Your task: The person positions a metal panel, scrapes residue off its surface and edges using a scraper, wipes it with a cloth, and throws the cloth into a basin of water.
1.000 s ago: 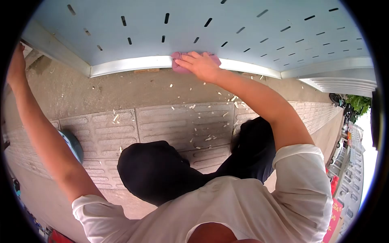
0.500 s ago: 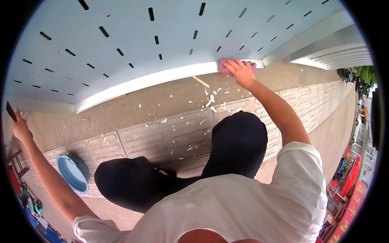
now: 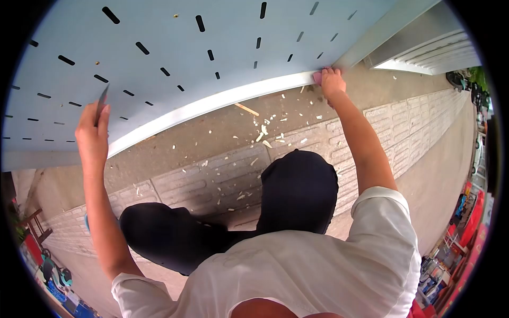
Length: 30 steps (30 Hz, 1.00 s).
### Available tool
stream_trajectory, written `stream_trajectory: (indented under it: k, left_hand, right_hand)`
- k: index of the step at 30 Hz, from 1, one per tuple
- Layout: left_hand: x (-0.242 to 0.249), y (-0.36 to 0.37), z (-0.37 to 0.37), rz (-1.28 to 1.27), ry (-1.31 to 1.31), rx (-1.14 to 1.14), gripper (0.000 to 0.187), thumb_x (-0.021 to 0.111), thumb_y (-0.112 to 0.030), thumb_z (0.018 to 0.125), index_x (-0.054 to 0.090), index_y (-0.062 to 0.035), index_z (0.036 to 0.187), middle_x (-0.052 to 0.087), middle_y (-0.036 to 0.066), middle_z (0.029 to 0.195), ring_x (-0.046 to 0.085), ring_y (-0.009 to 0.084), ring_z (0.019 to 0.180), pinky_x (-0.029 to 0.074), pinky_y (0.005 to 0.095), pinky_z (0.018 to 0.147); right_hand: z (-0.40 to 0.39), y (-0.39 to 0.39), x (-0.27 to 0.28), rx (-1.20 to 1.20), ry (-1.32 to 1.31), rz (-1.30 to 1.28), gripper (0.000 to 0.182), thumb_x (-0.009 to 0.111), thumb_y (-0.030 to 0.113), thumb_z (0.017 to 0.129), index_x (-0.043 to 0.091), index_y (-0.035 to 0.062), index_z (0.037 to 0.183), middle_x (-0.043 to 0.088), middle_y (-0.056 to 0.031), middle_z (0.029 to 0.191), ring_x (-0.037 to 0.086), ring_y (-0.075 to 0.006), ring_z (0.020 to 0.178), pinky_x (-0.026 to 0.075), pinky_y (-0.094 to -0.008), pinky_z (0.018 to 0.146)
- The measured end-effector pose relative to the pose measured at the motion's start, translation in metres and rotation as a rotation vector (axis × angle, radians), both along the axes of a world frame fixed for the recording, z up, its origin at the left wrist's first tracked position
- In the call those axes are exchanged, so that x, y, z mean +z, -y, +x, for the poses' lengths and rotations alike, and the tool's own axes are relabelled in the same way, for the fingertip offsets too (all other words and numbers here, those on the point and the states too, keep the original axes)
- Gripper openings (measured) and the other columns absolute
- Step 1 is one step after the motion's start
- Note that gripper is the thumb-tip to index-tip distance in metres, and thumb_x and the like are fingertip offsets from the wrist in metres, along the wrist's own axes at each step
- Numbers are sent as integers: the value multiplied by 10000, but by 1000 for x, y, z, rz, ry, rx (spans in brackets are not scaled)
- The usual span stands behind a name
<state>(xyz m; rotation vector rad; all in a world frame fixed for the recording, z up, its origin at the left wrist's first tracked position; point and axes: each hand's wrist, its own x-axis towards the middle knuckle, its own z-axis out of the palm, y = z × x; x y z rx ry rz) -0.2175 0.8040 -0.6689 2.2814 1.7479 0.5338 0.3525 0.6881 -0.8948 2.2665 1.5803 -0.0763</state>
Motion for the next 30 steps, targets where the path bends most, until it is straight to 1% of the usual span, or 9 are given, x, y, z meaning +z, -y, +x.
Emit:
stream_trajectory:
  k: [4,7,10,13,17,20,23,26,30]
  left_hand:
    - [-15,22,51,-65,97,-243,203,616,-95,880,624,4,1057,601,131,842,563,238,659,472,312,641]
    - [-38,37,49,-225,98,-283,195,624,-93,867,633,11,1032,616,136,846,589,263,676,474,328,642]
    - [-52,43,46,-346,53,-317,184,629,-98,862,642,17,1005,624,145,848,604,287,696,473,347,650]
    - [-57,43,52,-413,35,-338,183,634,-113,858,651,17,986,625,156,848,604,303,711,472,357,665]
    - [-70,48,56,-436,54,-392,183,638,-112,849,651,12,983,622,150,829,601,303,714,473,362,671]
    - [-81,49,45,-440,30,-420,174,633,-102,848,644,27,964,609,161,810,593,299,700,466,365,658]
    - [-98,44,34,-475,33,-387,202,638,-114,841,641,18,993,598,144,778,587,265,688,468,346,664]
    - [-102,42,48,-627,-40,-252,314,624,-109,844,586,-5,1139,573,101,775,564,225,679,471,328,670]
    - [-143,50,62,-771,46,-412,547,589,-84,847,407,-65,1362,574,144,960,576,267,796,479,362,736]
  right_hand:
    - [4,-11,49,-139,-213,-246,335,570,175,818,602,30,1119,659,-127,1084,615,-308,995,530,-392,836]
    - [18,15,92,-152,-834,-572,428,639,124,697,608,9,1108,679,-193,893,644,-349,811,507,-379,780]
    - [26,35,100,-228,-941,-210,509,659,109,649,589,-6,1140,669,-205,903,642,-340,837,498,-386,759]
    - [15,14,100,-258,-609,175,501,651,119,666,582,-7,1146,669,-215,913,648,-340,878,499,-406,779]
    - [2,-11,36,-247,-226,-65,530,563,81,774,506,75,1301,626,-171,1162,597,-369,1054,480,-401,926]
    - [-21,13,-5,-199,-85,226,535,512,55,802,476,112,1332,610,-150,1196,600,-358,1057,483,-405,930]
    - [-14,33,-10,-68,-270,348,548,570,78,767,501,109,1309,614,-140,1191,605,-363,1035,486,-402,924]
    - [-29,48,49,-36,-638,70,554,639,89,700,550,81,1247,635,-146,1133,611,-381,979,490,-399,887]
    - [-43,93,66,-388,-1136,78,505,659,42,647,593,23,1148,660,-111,996,626,-286,888,491,-353,812]
